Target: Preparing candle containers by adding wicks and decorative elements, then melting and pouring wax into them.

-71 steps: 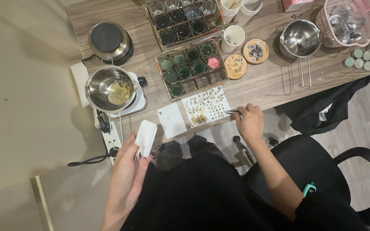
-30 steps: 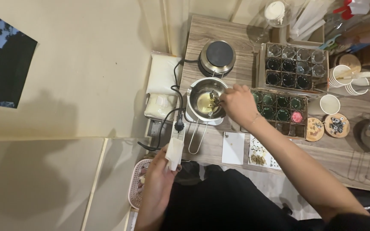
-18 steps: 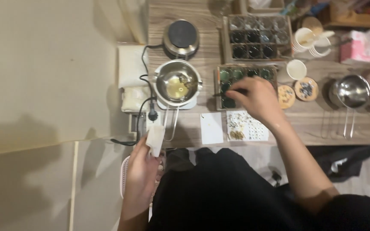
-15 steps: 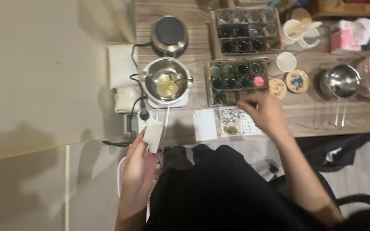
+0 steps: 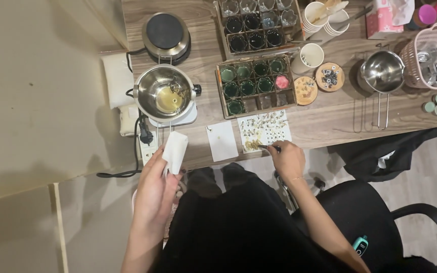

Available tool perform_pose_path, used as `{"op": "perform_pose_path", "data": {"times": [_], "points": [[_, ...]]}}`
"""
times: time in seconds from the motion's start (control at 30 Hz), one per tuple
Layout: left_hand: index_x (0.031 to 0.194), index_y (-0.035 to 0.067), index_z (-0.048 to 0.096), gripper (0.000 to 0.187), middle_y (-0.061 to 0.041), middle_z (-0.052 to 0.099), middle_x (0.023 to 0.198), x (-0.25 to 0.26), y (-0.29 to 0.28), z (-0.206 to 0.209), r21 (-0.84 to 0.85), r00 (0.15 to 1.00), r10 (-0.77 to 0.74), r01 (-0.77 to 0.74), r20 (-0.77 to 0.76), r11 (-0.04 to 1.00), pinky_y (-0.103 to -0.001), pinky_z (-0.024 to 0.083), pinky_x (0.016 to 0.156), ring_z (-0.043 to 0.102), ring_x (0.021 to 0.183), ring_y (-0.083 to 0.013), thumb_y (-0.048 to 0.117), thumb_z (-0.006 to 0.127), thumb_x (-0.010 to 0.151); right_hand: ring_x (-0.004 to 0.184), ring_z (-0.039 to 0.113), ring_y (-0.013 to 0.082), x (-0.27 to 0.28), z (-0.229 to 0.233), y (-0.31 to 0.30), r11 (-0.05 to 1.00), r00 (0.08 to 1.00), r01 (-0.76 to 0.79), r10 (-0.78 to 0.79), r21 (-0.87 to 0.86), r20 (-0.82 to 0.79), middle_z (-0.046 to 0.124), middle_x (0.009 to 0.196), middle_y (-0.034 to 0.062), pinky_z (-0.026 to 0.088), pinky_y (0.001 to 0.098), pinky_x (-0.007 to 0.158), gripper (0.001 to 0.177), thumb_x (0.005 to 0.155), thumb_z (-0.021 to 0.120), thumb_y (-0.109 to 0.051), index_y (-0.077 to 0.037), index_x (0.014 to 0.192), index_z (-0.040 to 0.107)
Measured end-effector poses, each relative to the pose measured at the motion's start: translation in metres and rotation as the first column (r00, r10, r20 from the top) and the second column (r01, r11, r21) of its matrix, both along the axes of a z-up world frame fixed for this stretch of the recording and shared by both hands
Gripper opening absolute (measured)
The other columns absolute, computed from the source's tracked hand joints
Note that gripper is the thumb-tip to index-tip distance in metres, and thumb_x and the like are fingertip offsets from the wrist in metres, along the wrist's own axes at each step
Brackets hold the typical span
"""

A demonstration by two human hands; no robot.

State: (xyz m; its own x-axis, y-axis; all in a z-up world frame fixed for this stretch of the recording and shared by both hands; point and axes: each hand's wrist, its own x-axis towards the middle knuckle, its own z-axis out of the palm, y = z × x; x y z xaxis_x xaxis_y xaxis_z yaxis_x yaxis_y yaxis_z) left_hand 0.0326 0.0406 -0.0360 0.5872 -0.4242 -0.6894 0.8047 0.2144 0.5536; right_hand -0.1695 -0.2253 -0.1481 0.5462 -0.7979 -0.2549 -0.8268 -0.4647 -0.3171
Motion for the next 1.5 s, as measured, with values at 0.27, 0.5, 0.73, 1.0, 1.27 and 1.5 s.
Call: {"op": "perform_pose_path", "data": {"times": [0.27, 0.5, 0.73, 1.0, 1.27, 1.5], "points": [[0.138, 0.000, 0.058, 0.040, -0.004, 0.067, 0.113, -0.004, 0.003, 0.015, -0.022, 0.999, 0.026, -0.025, 0.021, 0.999, -0.028, 0.050, 0.080, 0.061, 0.093, -0.0109, 0.018, 0.052, 0.102, 0.082, 0.072, 0.0366, 0.011, 0.020, -0.010, 0.992, 0.988, -0.121, 0.116, -0.043, -0.103, 0.076, 0.087, 0.0170, 0.055, 0.0455, 0.078, 0.024, 0.085, 0.078, -0.035, -0.013, 0.094, 0.081], [0.137, 0.000, 0.060, 0.040, -0.004, 0.066, 0.112, 0.001, 0.019, 0.028, -0.072, 0.993, 0.109, -0.105, 0.046, 0.992, -0.029, 0.050, 0.082, 0.060, 0.094, -0.0118, 0.019, 0.050, 0.103, 0.086, 0.073, 0.0371, 0.068, 0.075, -0.027, 0.989, 0.982, -0.144, 0.140, 0.028, 0.129, 0.075, 0.091, 0.0207, 0.056, 0.0459, 0.078, 0.028, 0.089, 0.077, -0.035, -0.010, 0.101, 0.080], [0.129, 0.002, 0.061, 0.037, -0.004, 0.068, 0.110, -0.003, 0.039, -0.004, -0.134, 0.983, 0.170, -0.161, 0.066, 0.978, -0.032, 0.050, 0.082, 0.063, 0.096, -0.0131, 0.022, 0.050, 0.100, 0.080, 0.069, 0.0365, 0.207, 0.113, 0.013, 0.856, 0.788, -0.494, 0.515, -0.152, 0.338, 0.070, 0.089, 0.0174, 0.054, 0.0477, 0.073, 0.028, 0.087, 0.080, -0.027, -0.005, 0.104, 0.076], [0.127, 0.003, 0.066, 0.035, -0.005, 0.068, 0.112, -0.004, 0.060, 0.004, -0.134, 0.966, 0.256, -0.250, 0.025, 0.959, -0.032, 0.049, 0.081, 0.059, 0.097, -0.0128, 0.022, 0.052, 0.100, 0.091, 0.067, 0.0298, 0.273, 0.038, 0.034, 0.513, 0.505, -0.772, 0.854, -0.374, 0.126, 0.070, 0.088, 0.0071, 0.049, 0.0447, 0.084, 0.015, 0.079, 0.081, -0.021, -0.009, 0.086, 0.078], [0.125, 0.006, 0.064, 0.033, -0.002, 0.066, 0.110, 0.002, 0.079, -0.011, -0.099, 0.962, 0.273, -0.270, 0.016, 0.958, -0.034, 0.047, 0.084, 0.057, 0.098, -0.0123, 0.025, 0.051, 0.102, 0.093, 0.065, 0.0280, 0.279, 0.026, 0.037, 0.516, 0.521, -0.758, 0.847, -0.398, 0.107, 0.071, 0.090, 0.0064, 0.047, 0.0436, 0.084, 0.015, 0.078, 0.081, -0.022, -0.009, 0.086, 0.079], [0.126, 0.006, 0.065, 0.033, -0.002, 0.065, 0.111, 0.006, 0.075, -0.005, -0.115, 0.964, 0.265, -0.261, 0.023, 0.959, -0.033, 0.046, 0.085, 0.056, 0.098, -0.0123, 0.026, 0.052, 0.103, 0.096, 0.065, 0.0271, 0.284, 0.025, 0.040, 0.497, 0.521, -0.773, 0.852, -0.394, 0.052, 0.072, 0.091, 0.0067, 0.046, 0.0425, 0.086, 0.016, 0.078, 0.080, -0.023, -0.010, 0.088, 0.080]]}}
